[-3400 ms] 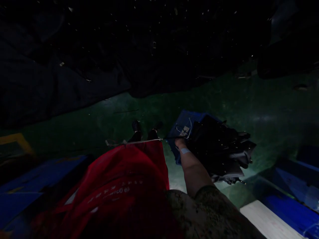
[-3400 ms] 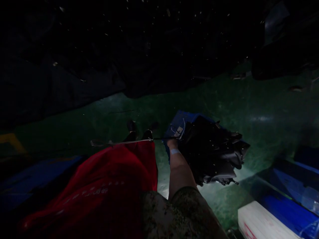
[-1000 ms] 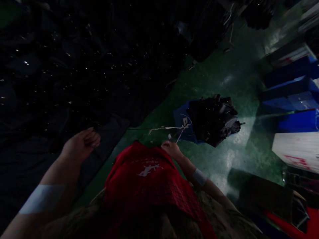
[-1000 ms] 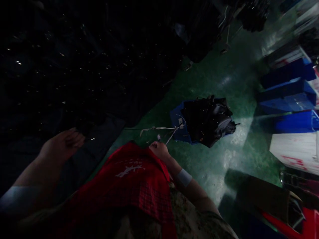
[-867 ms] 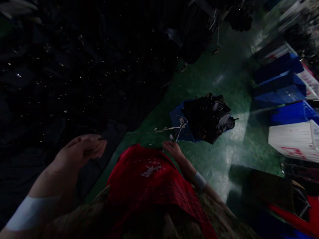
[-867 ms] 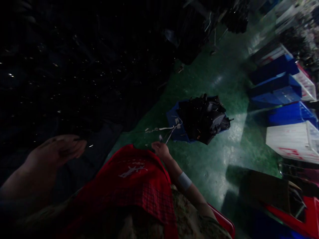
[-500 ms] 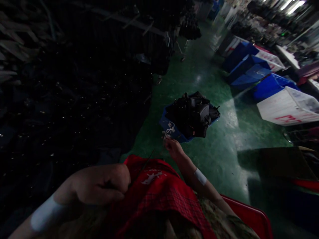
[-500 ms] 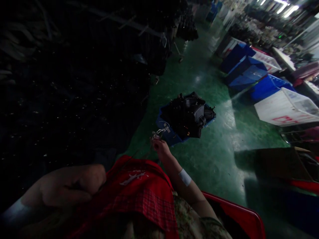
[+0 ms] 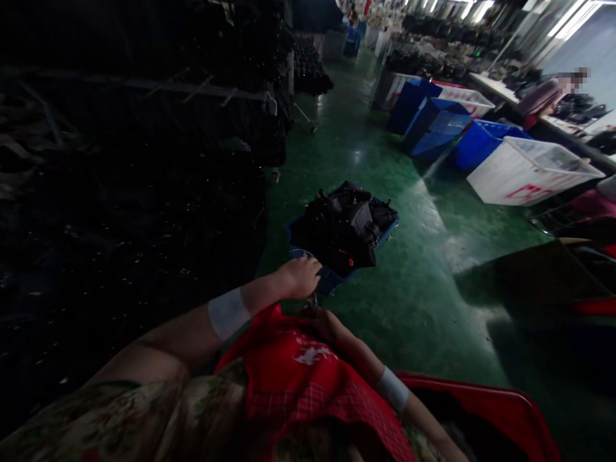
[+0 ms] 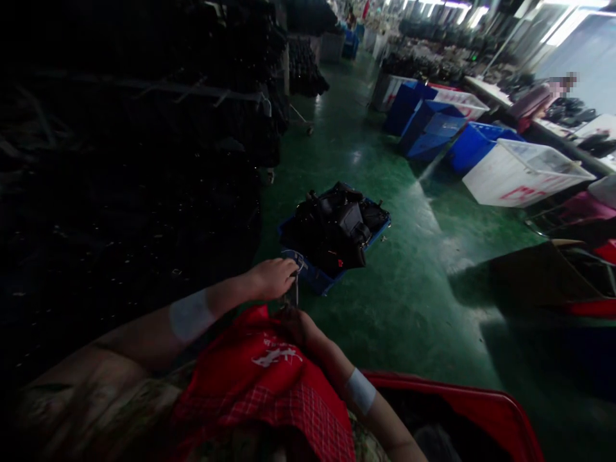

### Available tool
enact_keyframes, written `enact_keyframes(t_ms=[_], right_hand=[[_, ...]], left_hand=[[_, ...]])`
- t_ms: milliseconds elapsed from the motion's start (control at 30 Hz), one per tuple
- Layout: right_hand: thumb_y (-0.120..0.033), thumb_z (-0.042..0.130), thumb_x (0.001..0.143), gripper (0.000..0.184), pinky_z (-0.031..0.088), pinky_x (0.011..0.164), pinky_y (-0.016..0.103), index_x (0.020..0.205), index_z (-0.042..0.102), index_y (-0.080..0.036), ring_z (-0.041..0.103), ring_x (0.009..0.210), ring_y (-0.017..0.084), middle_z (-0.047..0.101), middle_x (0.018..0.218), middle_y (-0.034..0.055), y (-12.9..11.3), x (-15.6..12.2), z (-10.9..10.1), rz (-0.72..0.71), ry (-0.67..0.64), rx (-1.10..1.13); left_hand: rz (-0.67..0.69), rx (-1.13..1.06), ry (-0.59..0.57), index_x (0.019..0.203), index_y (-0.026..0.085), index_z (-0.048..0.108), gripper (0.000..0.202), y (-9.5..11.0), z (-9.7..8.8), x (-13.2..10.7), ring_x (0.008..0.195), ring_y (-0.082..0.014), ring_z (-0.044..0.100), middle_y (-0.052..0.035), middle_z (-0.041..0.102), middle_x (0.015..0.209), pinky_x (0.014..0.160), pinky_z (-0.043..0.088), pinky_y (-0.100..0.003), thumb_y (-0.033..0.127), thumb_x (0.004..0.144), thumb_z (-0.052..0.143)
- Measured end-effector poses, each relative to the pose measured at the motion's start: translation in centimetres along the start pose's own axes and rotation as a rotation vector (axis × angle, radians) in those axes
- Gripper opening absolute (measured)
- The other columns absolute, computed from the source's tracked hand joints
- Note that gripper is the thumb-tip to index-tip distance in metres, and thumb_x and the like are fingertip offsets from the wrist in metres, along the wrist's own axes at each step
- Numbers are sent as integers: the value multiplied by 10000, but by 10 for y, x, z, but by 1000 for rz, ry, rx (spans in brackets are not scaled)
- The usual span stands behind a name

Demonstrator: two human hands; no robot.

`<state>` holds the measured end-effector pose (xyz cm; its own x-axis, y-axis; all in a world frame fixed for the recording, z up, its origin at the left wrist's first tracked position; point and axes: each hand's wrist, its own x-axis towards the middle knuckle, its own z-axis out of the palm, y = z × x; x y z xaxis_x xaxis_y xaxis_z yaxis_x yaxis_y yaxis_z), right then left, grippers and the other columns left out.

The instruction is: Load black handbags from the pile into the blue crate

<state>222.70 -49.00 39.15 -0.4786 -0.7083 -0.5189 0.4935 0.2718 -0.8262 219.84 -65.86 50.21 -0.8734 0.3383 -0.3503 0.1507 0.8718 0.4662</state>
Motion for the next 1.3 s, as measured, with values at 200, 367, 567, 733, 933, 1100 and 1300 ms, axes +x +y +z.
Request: enact_keyframes(t_ms=[200, 367, 567, 733, 933, 1100, 1300], right_hand=[[-475, 725, 655, 427, 345, 580, 221, 860, 648, -108, 444, 650, 83, 607, 786, 32, -20, -6, -23, 18, 158, 108], [-466, 618, 778, 401, 351, 577, 226, 949, 647, -104, 477, 626, 95, 617, 787, 46, -31, -14, -67, 41, 267, 75], [-126, 419, 780, 292, 431, 795, 287, 883, 691, -149, 554, 841, 158, 638, 923, 77, -15, -13, -156, -131, 629, -575], [-69, 369, 628, 480, 450, 915, 305, 974, 690, -159, 593, 989, 159, 645, 1122, 84, 0, -15, -218, -207, 942, -452], [-204, 358, 512, 614, 366, 514, 208, 1024, 683, -110, 553, 589, 120, 608, 747, 40, 42, -90, -359, 14, 1320, 33], [-201, 395, 592, 586, 310, 466, 185, 1090, 680, -80, 453, 497, 65, 642, 756, 58, 97, -134, -483, 91, 1247, 67], [-270, 487, 823, 453, 442, 551, 214, 1230, 598, -108, 556, 574, 75, 677, 1074, 127, 135, -140, -569, 247, 979, 96]], left_hand=[[455, 35, -387, 1301, 146, 549, 486, -53, 62, 66, 1269, -219, 484, -98, 552, 1343, 1157, 247, -364, 278, 840, 632], [355, 75, -436, 883, 183, 699, 259, -56, 48, 114, 843, -199, 618, -57, 689, 916, 633, 363, -259, 302, 911, 471], [349, -50, -425, 741, 148, 637, 326, -43, 38, 171, 551, -122, 451, -35, 562, 633, 520, 218, -261, 398, 882, 483], [376, -308, -595, 722, 118, 572, 376, -11, 32, 226, 540, -108, 389, -22, 473, 609, 512, 238, -243, 474, 832, 521], [141, -757, -769, 799, 113, 532, 602, 30, 14, 296, 457, -87, 394, 4, 456, 568, 443, 298, -212, 714, 763, 541], [-176, -577, -695, 705, 147, 470, 580, 62, 20, 346, 435, -94, 381, 12, 403, 505, 441, 304, -215, 719, 799, 459], [-363, 149, -918, 737, 139, 537, 333, 108, 40, 398, 514, -131, 448, -25, 499, 596, 535, 346, -250, 411, 908, 449]])
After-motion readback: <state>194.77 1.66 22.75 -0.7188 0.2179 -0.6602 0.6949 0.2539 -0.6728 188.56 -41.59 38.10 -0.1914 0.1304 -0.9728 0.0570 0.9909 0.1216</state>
